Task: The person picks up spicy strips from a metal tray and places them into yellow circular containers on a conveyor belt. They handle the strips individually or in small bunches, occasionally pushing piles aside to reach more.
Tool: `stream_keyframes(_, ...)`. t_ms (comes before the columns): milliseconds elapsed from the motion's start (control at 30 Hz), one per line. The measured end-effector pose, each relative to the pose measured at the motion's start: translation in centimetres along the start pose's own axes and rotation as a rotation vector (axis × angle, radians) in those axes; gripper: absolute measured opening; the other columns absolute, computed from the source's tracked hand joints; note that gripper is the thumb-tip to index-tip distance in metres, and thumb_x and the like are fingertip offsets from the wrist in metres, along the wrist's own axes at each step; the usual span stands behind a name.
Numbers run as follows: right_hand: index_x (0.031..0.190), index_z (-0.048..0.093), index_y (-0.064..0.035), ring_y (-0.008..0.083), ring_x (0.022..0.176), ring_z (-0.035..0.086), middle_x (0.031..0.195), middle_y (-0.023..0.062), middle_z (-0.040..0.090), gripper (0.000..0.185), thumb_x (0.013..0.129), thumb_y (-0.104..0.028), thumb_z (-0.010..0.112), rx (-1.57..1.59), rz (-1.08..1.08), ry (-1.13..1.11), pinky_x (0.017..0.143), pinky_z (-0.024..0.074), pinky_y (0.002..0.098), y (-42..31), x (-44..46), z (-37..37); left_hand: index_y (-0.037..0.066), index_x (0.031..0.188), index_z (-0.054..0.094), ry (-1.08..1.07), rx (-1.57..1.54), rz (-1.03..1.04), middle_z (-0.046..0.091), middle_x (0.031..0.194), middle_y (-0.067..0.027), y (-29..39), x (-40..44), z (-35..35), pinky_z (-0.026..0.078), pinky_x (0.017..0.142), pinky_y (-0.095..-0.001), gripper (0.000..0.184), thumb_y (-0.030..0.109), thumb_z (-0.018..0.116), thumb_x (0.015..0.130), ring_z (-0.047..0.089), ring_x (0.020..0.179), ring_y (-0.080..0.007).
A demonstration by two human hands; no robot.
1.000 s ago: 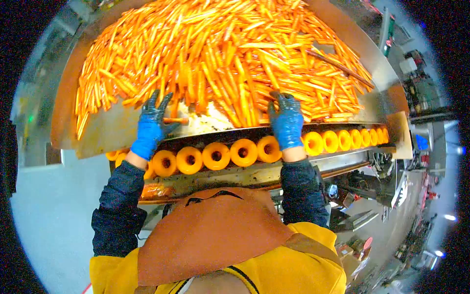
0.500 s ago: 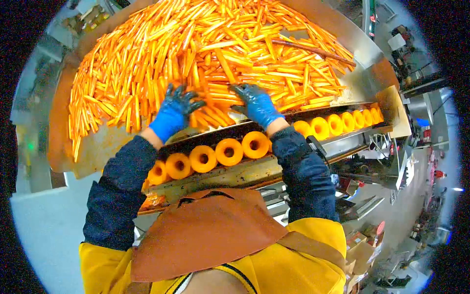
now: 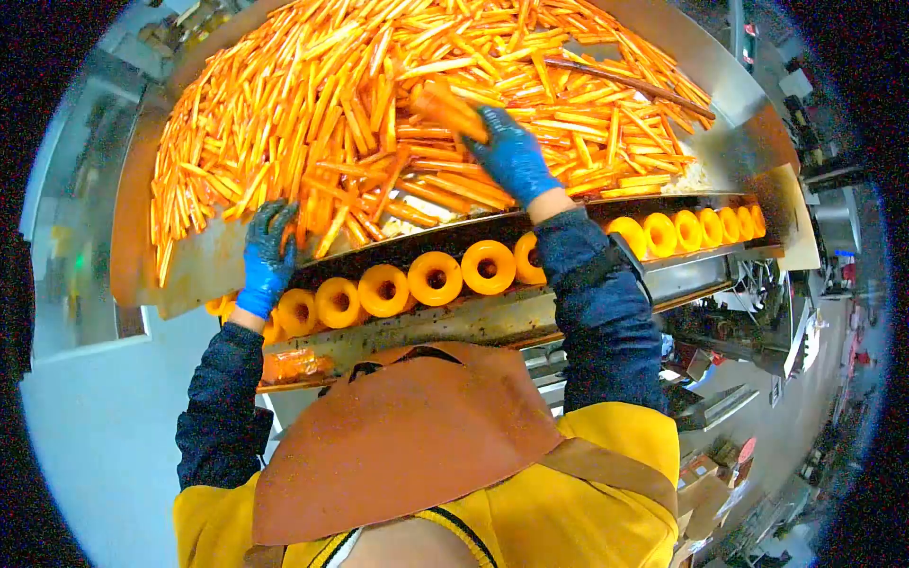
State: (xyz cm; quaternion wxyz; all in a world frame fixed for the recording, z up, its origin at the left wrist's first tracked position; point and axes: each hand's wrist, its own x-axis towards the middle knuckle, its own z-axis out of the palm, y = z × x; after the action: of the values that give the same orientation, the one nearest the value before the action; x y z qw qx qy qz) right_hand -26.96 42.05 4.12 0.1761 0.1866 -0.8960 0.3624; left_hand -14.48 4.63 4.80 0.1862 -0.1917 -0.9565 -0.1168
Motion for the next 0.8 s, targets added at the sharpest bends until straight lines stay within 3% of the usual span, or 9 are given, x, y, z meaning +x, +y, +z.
stream_keyframes(133,0.108,0.058,-0.0028,0.0217,0.086,0.060,0.096,0.0128,0.063,0.038,0.081,-0.027,0.068,0.320,0.364,0.106,0.077,0.0474,0.0314,-1.2,0.9,-2.3,0.011,0.117,0.057,0.123,-0.060,-0.169,0.055,0.118,-0.0127,-1.8,-2.0,1.6,0.039,0.097,-0.0418,0.043,0.008,0.063,0.075,0.049,0.110,-0.0324)
stream_keyframes(200,0.104,0.059,-0.0024,0.0124,0.082,0.056,0.091,0.0055,0.063,0.033,0.081,-0.025,0.069,0.817,0.503,0.300,0.073,0.0453,0.0261,-1.4,0.9,-2.6,0.010,0.115,0.058,0.172,-0.070,-0.228,0.058,0.113,-0.0137,-1.9,-2.3,2.6,0.041,0.095,-0.0412,0.037,0.011,0.062,0.078,0.052,0.106,-0.0322)
stream_keyframes(300,0.101,0.060,-0.0032,0.0107,0.080,0.055,0.091,0.0012,0.061,0.028,0.082,-0.021,0.068,0.898,0.478,0.422,0.071,0.0445,0.0251,-1.8,0.5,-2.7,0.011,0.113,0.059,0.170,-0.039,-0.239,0.058,0.112,-0.0135,-1.9,-2.3,3.0,0.042,0.093,-0.0416,0.034,0.013,0.062,0.079,0.052,0.105,-0.0320)
stream_keyframes(333,0.100,0.060,-0.0037,0.0137,0.078,0.055,0.088,0.0050,0.062,0.025,0.083,-0.020,0.067,0.917,0.401,0.438,0.070,0.0454,0.0273,-1.8,0.0,-2.1,0.011,0.112,0.060,0.169,-0.002,-0.273,0.059,0.110,-0.0134,-1.7,-2.4,3.0,0.043,0.091,-0.0408,0.032,0.014,0.062,0.079,0.053,0.103,-0.0317)
stream_keyframes(367,0.100,0.060,-0.0037,0.0137,0.078,0.055,0.088,0.0050,0.062,0.025,0.083,-0.020,0.067,0.919,0.401,0.432,0.070,0.0454,0.0273,-2.1,-0.7,-1.8,0.011,0.112,0.060,0.168,-0.001,-0.279,0.059,0.110,-0.0134,-1.6,-2.4,2.9,0.043,0.091,-0.0408,0.032,0.014,0.062,0.079,0.053,0.103,-0.0317)
stream_keyframes(433,0.099,0.059,-0.0037,0.0182,0.075,0.056,0.086,0.0100,0.061,0.026,0.082,-0.021,0.068,0.255,0.324,0.328,0.069,0.0466,0.0296,-3.3,-2.4,-1.2,0.012,0.109,0.061,0.115,-0.036,-0.332,0.060,0.108,-0.0136,-1.5,-2.4,2.8,0.045,0.089,-0.0395,0.030,0.014,0.063,0.079,0.055,0.101,-0.0311)
stream_keyframes(467,0.100,0.059,-0.0026,0.0268,0.078,0.059,0.088,0.0160,0.061,0.030,0.080,-0.022,0.070,0.220,0.301,0.314,0.071,0.0485,0.0342,-2.8,-3.2,-0.6,0.012,0.107,0.063,0.128,-0.024,-0.353,0.061,0.106,-0.0133,-1.5,-2.4,2.9,0.047,0.087,-0.0387,0.028,0.015,0.063,0.079,0.056,0.100,-0.0306)
stream_keyframes(600,0.103,0.060,-0.0009,0.0355,0.089,0.060,0.097,0.0184,0.062,0.036,0.076,-0.022,0.071,0.026,0.070,0.218,0.078,0.0490,0.0392,-1.6,-4.2,0.4,0.013,0.106,0.063,0.144,-0.026,-0.358,0.061,0.108,-0.0121,-1.5,-2.4,3.0,0.047,0.086,-0.0386,0.027,0.016,0.063,0.079,0.056,0.101,-0.0304)
stream_keyframes(800,0.104,0.060,-0.0010,0.0320,0.091,0.061,0.098,0.0174,0.062,0.035,0.077,-0.020,0.071,0.095,0.126,0.180,0.079,0.0487,0.0367,-1.9,-3.5,0.0,0.014,0.106,0.062,0.147,-0.010,-0.366,0.060,0.108,-0.0115,-1.5,-2.4,3.0,0.047,0.087,-0.0391,0.026,0.017,0.062,0.080,0.056,0.101,-0.0309)
